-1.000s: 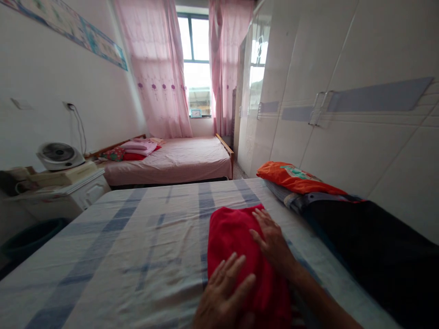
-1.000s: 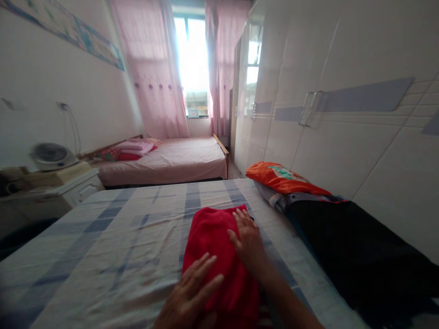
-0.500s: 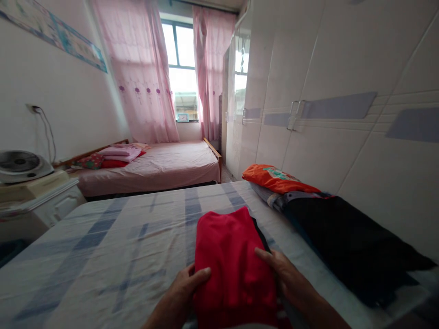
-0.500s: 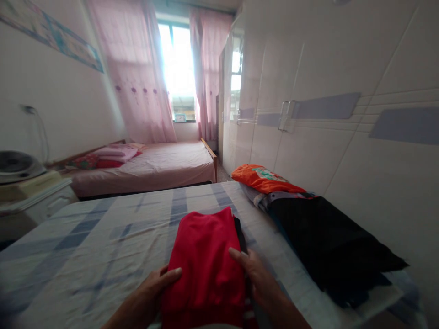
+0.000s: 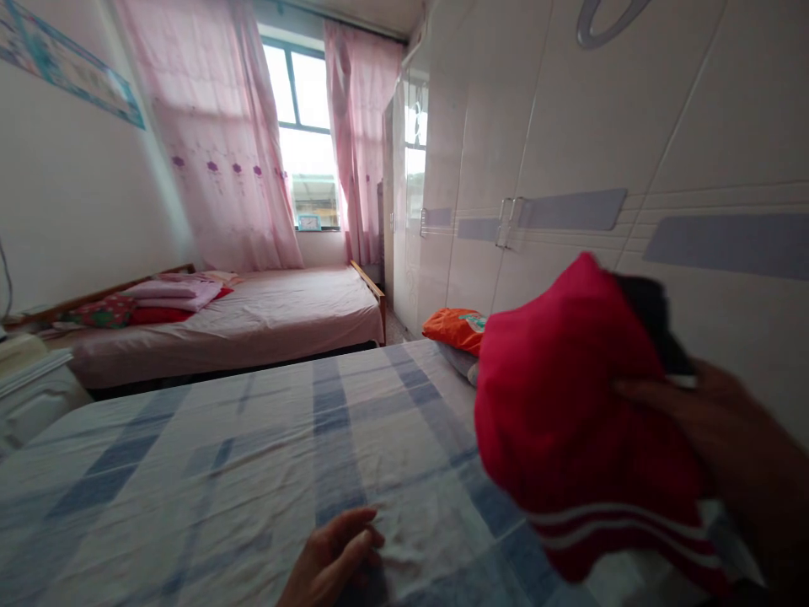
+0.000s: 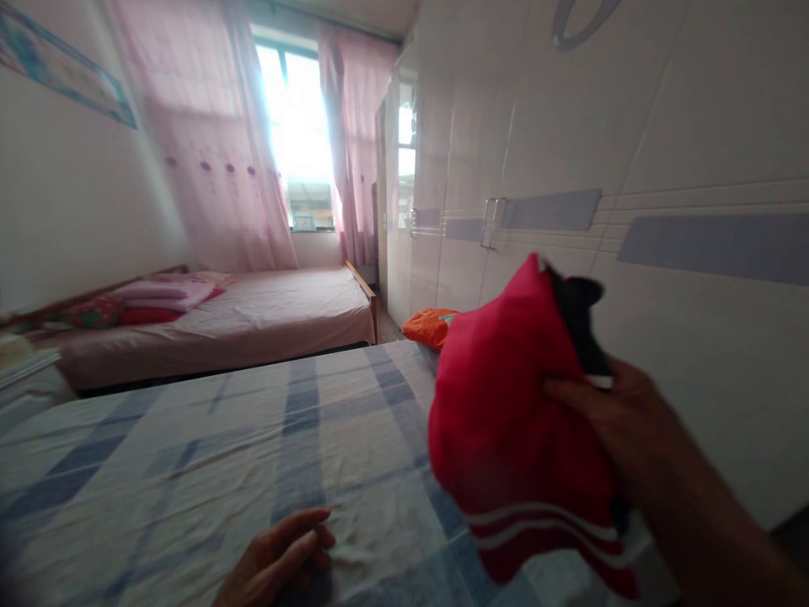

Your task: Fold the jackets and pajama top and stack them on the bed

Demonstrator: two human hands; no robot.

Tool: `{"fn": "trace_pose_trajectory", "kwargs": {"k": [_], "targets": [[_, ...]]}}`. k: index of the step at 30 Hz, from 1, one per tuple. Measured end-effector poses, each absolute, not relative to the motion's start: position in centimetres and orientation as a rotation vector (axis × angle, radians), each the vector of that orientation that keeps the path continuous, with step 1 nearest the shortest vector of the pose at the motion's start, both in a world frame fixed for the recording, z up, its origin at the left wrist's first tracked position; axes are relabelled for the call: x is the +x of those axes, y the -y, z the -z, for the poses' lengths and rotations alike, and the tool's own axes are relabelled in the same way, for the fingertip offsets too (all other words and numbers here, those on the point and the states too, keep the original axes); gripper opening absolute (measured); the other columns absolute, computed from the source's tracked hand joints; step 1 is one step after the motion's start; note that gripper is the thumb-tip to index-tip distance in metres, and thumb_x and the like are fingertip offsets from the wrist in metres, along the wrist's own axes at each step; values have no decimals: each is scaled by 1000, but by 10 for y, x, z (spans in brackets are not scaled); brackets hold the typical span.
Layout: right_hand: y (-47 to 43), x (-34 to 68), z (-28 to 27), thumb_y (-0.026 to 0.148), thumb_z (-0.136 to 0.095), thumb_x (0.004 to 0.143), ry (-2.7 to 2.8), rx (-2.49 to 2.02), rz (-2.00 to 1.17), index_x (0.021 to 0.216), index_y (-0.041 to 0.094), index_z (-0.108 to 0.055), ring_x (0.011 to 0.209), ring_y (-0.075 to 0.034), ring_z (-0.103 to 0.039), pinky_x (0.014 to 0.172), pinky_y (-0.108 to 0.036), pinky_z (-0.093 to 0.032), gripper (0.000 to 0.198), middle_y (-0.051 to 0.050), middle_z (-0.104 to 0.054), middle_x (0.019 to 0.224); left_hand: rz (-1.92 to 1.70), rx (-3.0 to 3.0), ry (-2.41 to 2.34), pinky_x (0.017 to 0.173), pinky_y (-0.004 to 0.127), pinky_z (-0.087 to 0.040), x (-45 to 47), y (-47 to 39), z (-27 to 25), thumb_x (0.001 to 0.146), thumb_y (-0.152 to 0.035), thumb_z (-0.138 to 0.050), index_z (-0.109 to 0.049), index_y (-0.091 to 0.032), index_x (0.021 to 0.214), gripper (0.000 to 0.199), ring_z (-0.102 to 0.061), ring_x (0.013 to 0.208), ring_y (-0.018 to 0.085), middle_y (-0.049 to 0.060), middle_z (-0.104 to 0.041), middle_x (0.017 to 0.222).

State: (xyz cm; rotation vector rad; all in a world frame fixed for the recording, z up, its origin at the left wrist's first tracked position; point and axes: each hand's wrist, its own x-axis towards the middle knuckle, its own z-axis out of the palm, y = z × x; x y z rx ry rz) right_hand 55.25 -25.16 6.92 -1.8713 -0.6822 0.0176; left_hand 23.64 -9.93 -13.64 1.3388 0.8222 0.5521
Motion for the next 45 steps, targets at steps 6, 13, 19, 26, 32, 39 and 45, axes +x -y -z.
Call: {"fn": "trace_pose_trajectory", "kwargs": {"k": [6, 13, 19, 26, 32, 39, 45], "targets": [[249, 615, -107, 26, -54, 82, 1128, -2348, 1142, 124, 25, -54, 86, -26, -63, 63, -35, -37, 42, -13, -69, 97, -457, 1423, -774, 60, 24, -48, 239, 96, 145, 69, -65, -61, -62, -15, 107, 63, -62, 74, 16, 6, -69, 87], [198, 658, 37, 10, -35, 82, 1495, -2612, 647, 134, 10, -44, 109, -26, -55, 77, -34, -42, 53, -19, -56, 126, -513, 1425, -798, 60, 24, -48, 240, 99, 149, 70, -62, -61, -61, -14, 105, 59, -62, 71, 15, 5, -68, 83], [201, 680, 81, 20, -31, 83, 1508, -2672, 520, 135, -4, -35, 115, -30, -50, 88, -37, -40, 57, -25, -48, 131, -576, 1586, -815, 59, 27, -50, 240, 107, 143, 81, -36, -50, -58, -11, 106, 36, -63, 69, 16, 7, -67, 81], [203, 686, 89, 29, -18, 87, 1531, -2635, 590, 137, -1, -31, 117, -32, -46, 83, -44, -40, 60, -24, -44, 135, -474, 2615, -626, 109, 56, -21, 229, 145, 142, 81, -44, -58, -42, -26, 135, 59, -27, 135, 34, 12, -35, 146], [205, 679, 87, 38, -19, 86, 1459, -2623, 572, 142, 13, -26, 115, -33, -47, 81, -50, -36, 62, -19, -46, 135, -237, 2642, -227, 109, 40, -29, 219, 192, 155, 95, -30, -38, -46, -36, 130, 36, -37, 131, 22, 1, -44, 141], [209, 649, 70, 44, -23, 86, 1354, -2492, 748, 141, 15, -32, 114, -33, -46, 78, -51, -34, 62, -18, -49, 133, -553, 2375, -914, 102, 33, -39, 176, 157, 100, 90, -33, -46, -60, -25, 118, 32, -50, 120, 21, 6, -52, 134], [207, 592, 53, 37, -30, 90, 1511, -2161, 889, 130, 3, -44, 125, -27, -39, 101, -40, -31, 54, -22, -50, 130, -526, 2579, -1462, 108, 38, -30, 164, 85, 121, 92, -35, -39, -57, -17, 122, 39, -36, 132, 22, 11, -45, 139]]}}
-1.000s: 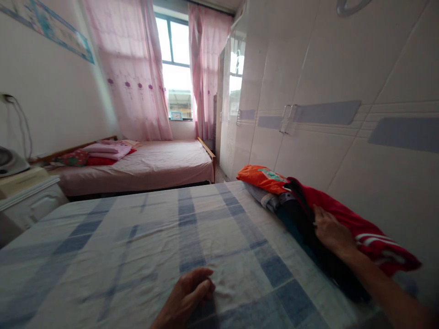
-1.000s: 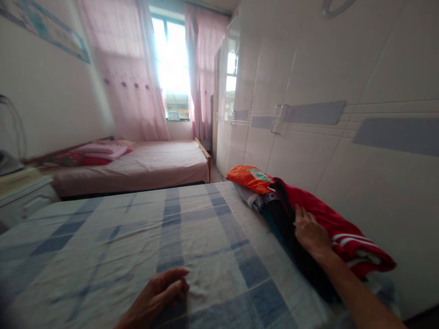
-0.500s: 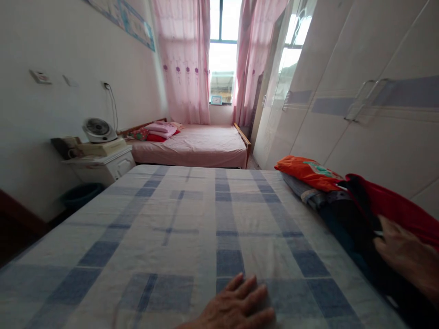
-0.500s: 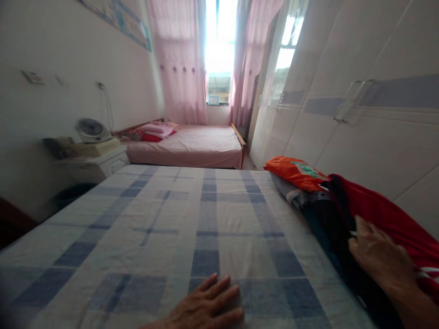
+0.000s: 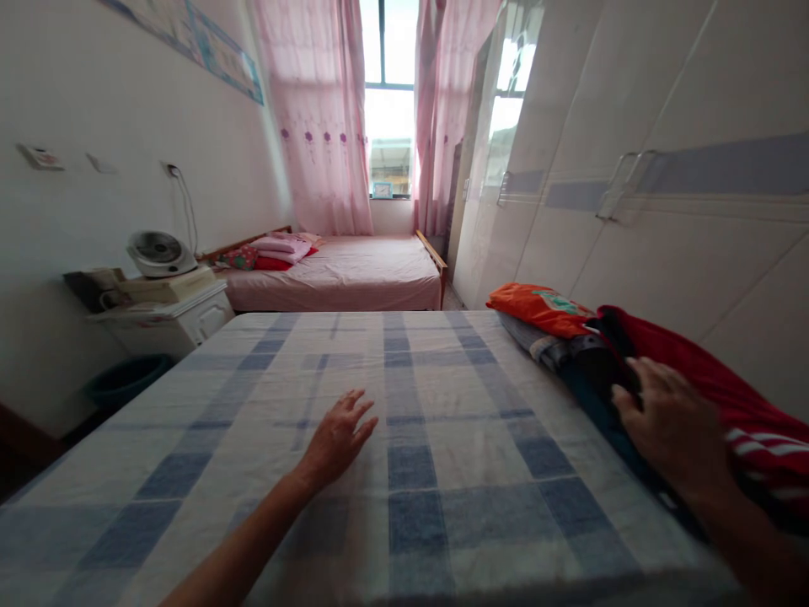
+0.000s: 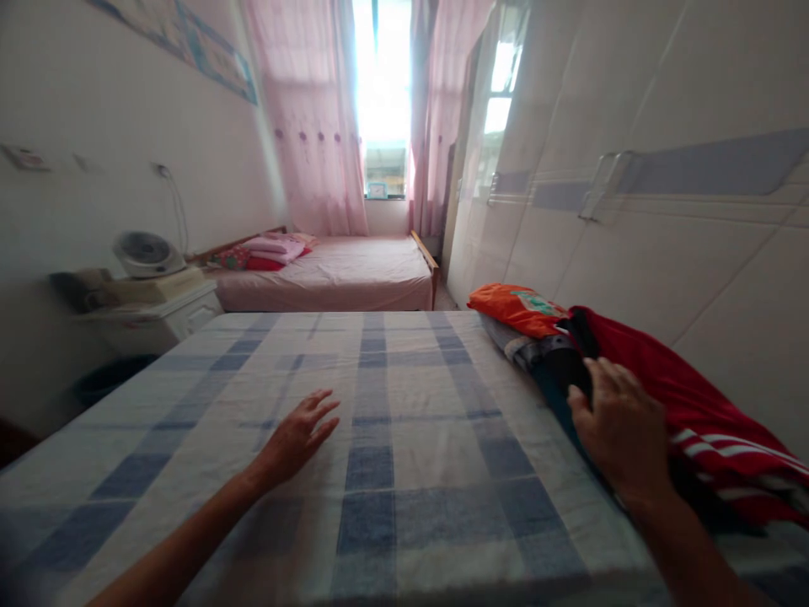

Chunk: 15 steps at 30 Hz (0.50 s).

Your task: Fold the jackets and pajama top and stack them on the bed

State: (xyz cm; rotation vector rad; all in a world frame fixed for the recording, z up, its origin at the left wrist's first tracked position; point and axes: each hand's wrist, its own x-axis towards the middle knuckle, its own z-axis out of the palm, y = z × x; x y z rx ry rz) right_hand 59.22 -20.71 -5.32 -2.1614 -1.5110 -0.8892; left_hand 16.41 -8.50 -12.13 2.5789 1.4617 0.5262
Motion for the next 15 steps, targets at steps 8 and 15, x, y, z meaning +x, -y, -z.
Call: {"fn": "trace_pose_trajectory", "kwargs": {"k": [8, 15], "targets": [[137, 452, 99, 38, -38, 90, 1876, -2014, 118, 137, 15, -39, 134, -25, -30, 106, -42, -26, 52, -12, -38, 144, -420, 2634, -1634, 107, 49, -26, 173, 59, 151, 91, -34, -38, -50, -19, 130, 44, -36, 131, 27, 13, -42, 141], [92, 396, 137, 48, -40, 88, 2007, -1988, -81, 137, 24, -40, 136, -26, -27, 108, -44, -20, 54, -7, -33, 147, -354, 2692, -1648, 107, 46, -27, 169, 57, 152, 92, -38, -33, -48, -20, 132, 47, -35, 132, 27, 11, -40, 143]]}}
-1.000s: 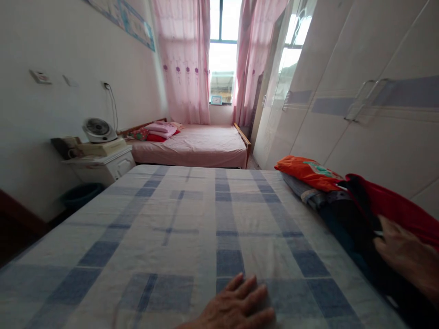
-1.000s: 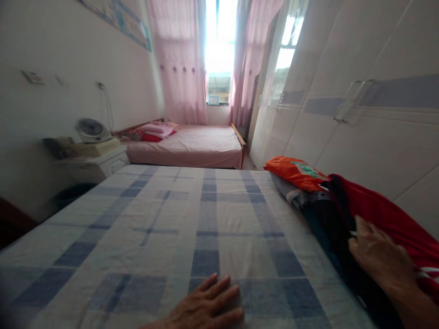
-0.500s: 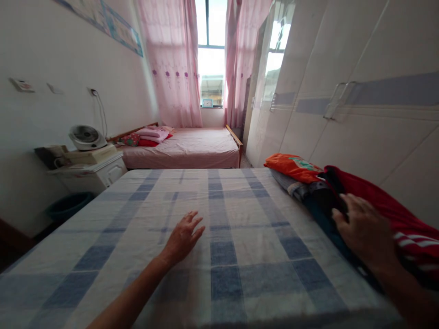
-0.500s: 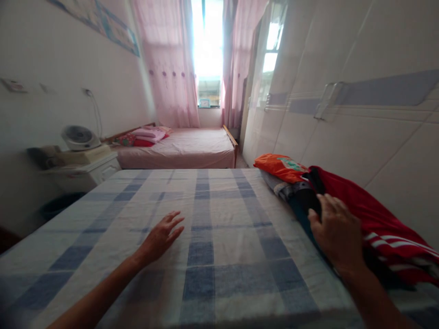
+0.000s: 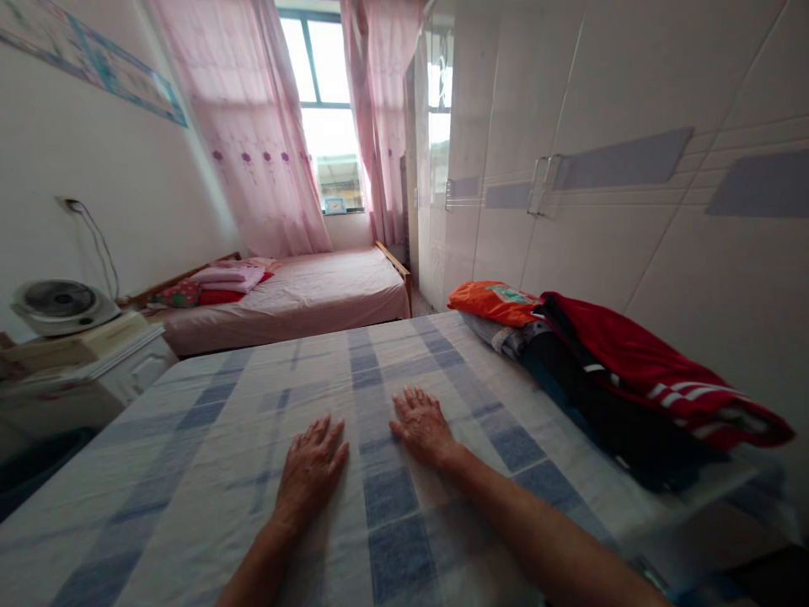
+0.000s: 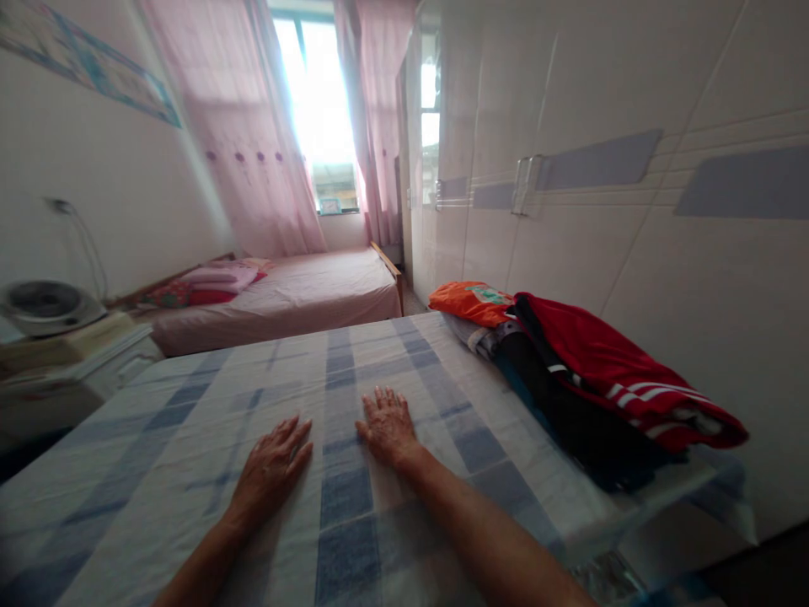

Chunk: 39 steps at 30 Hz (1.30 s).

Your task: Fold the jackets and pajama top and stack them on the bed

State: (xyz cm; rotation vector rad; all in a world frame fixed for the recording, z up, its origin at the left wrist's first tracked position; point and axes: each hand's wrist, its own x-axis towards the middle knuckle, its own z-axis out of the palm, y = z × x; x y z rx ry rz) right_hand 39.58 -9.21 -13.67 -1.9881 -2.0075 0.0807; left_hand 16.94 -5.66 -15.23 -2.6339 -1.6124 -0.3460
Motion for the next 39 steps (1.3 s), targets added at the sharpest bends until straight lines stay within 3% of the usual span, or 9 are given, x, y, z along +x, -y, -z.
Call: {"fn": "trace_pose_trajectory", "kwargs": {"k": [6, 12, 16, 18, 21, 25, 29, 39], "targets": [[137, 472, 149, 44, -32, 91, 1715, -2334, 76, 137, 9, -40, 134, -30, -29, 107, -46, -21, 59, -17, -36, 144, 331, -2634, 1633, 107, 47, -26, 170, 57, 150, 91, -36, -34, -48, -20, 133, 47, -35, 132, 27, 11, -40, 143], [193, 531, 156, 43, -36, 88, 1487, -2579, 285, 129, -1, -46, 129, -32, -37, 103, -46, -30, 61, -24, -44, 137, 351, -2659, 1666, 109, 46, -22, 171, 61, 151, 91, -35, -35, -46, -21, 134, 46, -32, 134, 26, 11, -39, 144], [173, 513, 131, 35, -37, 87, 1619, -2257, 8, 122, 9, -55, 123, -27, -46, 99, -44, -37, 47, -17, -53, 130, 410, -2717, 1724, 106, 52, -21, 175, 61, 141, 89, -28, -39, -49, -16, 130, 44, -33, 132, 31, 16, -40, 142], [150, 486, 113, 30, -37, 88, 1718, -1953, -176, 117, 15, -58, 111, -21, -56, 96, -36, -41, 39, -11, -59, 122, 432, -2777, 1692, 102, 49, -28, 180, 59, 130, 86, -24, -44, -57, -16, 119, 36, -42, 124, 30, 16, -50, 132], [114, 439, 99, 26, -39, 89, 1833, -1580, -348, 102, 20, -64, 89, -15, -63, 83, -27, -46, 29, -5, -67, 102, 470, -2925, 1507, 84, 31, -41, 192, 59, 115, 86, -25, -43, -64, -21, 90, 22, -59, 95, 20, 7, -65, 99], [87, 394, 117, 18, -43, 85, 1960, -1442, -383, 88, 21, -66, 83, -14, -62, 77, -24, -44, 23, -2, -66, 87, 519, -3086, 1243, 60, 20, -38, 212, 68, 118, 82, -24, -48, -59, -20, 67, 19, -57, 64, 11, 0, -62, 72], [83, 384, 145, 18, -46, 83, 2025, -1504, -345, 85, 24, -65, 78, -13, -61, 72, -22, -41, 20, 0, -64, 87, 611, -3125, 1134, 57, 19, -35, 221, 71, 139, 72, -14, -53, -57, -20, 68, 8, -58, 65, 12, -1, -63, 72], [70, 396, 159, 12, -46, 77, 2119, -1490, -414, 89, 25, -65, 79, -12, -63, 72, -19, -42, 27, 1, -64, 89, 721, -3216, 1380, 55, 18, -35, 217, 50, 158, 69, -13, -52, -60, -19, 64, 11, -58, 62, 12, 0, -62, 67]]}}
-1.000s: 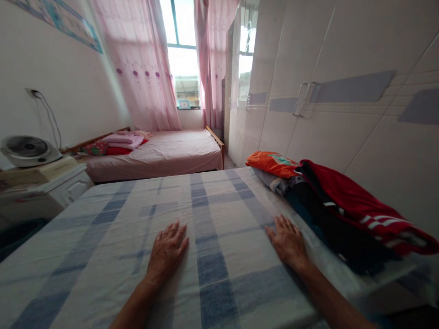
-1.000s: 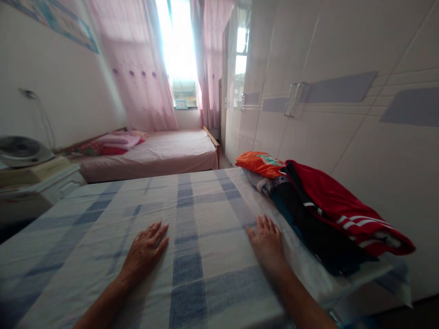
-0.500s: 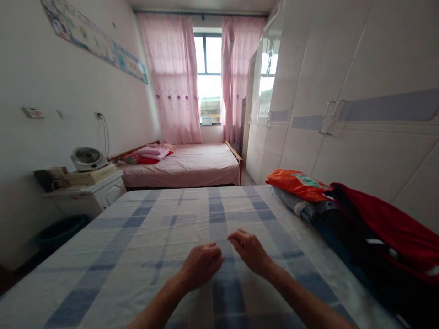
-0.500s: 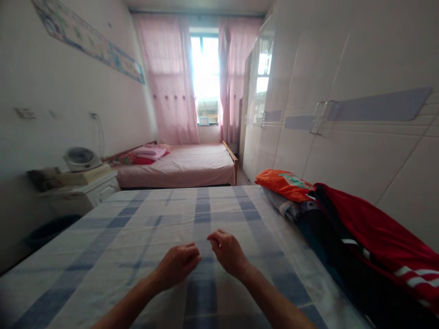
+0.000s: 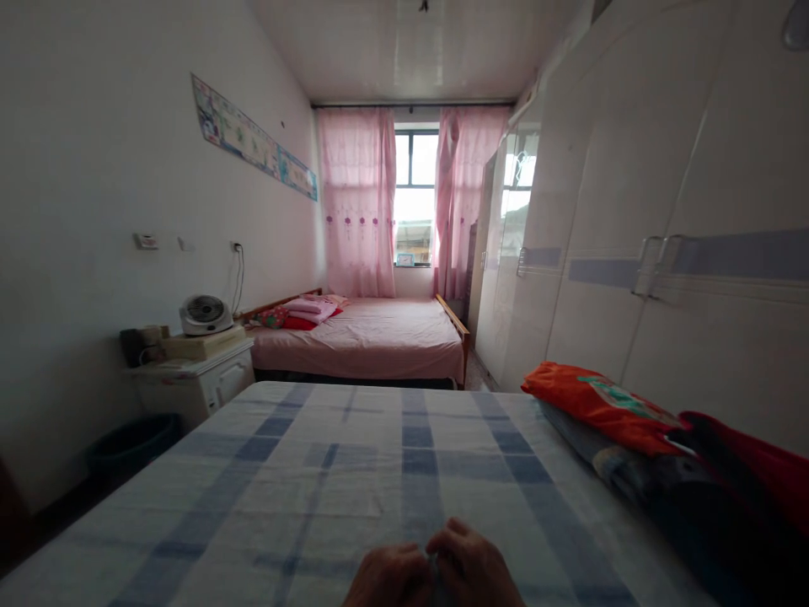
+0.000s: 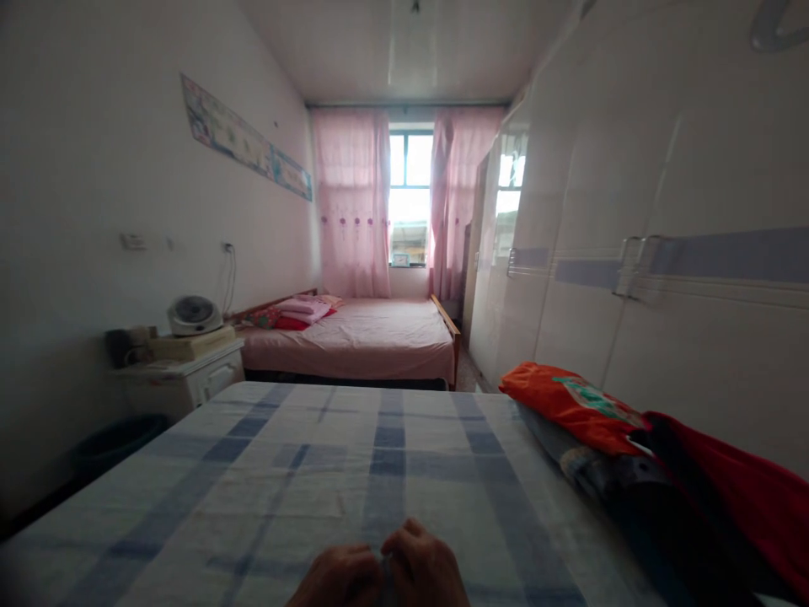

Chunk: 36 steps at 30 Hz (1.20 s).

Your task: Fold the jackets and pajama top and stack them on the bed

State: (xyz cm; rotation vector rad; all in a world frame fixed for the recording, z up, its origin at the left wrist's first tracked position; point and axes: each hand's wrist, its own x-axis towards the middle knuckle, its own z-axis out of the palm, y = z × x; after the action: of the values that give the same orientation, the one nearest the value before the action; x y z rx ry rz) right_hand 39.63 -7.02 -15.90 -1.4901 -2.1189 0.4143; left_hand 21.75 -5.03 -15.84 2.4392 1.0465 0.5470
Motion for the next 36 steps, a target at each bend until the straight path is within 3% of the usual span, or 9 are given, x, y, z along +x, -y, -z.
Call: {"fn": "trace_pose_trajectory", "kwargs": {"k": [26, 36], "targets": [[76, 396, 157, 12, -45, 80, 2055, -1437, -479, 91, 23, -66, 81, -11, -61, 73, -19, -40, 26, -1, -63, 90, -677, 2373, -1063, 60, 17, -38, 217, 60, 154, 73, -11, -48, -61, -19, 65, 17, -59, 66, 12, -1, -64, 69], [80, 394, 147, 12, -48, 78, 2018, -1464, -431, 92, 24, -69, 83, -12, -62, 77, -19, -42, 27, -1, -65, 91, -633, 2363, -1028, 62, 19, -39, 213, 56, 153, 80, -18, -45, -60, -18, 68, 20, -59, 67, 13, 0, -62, 70]]}}
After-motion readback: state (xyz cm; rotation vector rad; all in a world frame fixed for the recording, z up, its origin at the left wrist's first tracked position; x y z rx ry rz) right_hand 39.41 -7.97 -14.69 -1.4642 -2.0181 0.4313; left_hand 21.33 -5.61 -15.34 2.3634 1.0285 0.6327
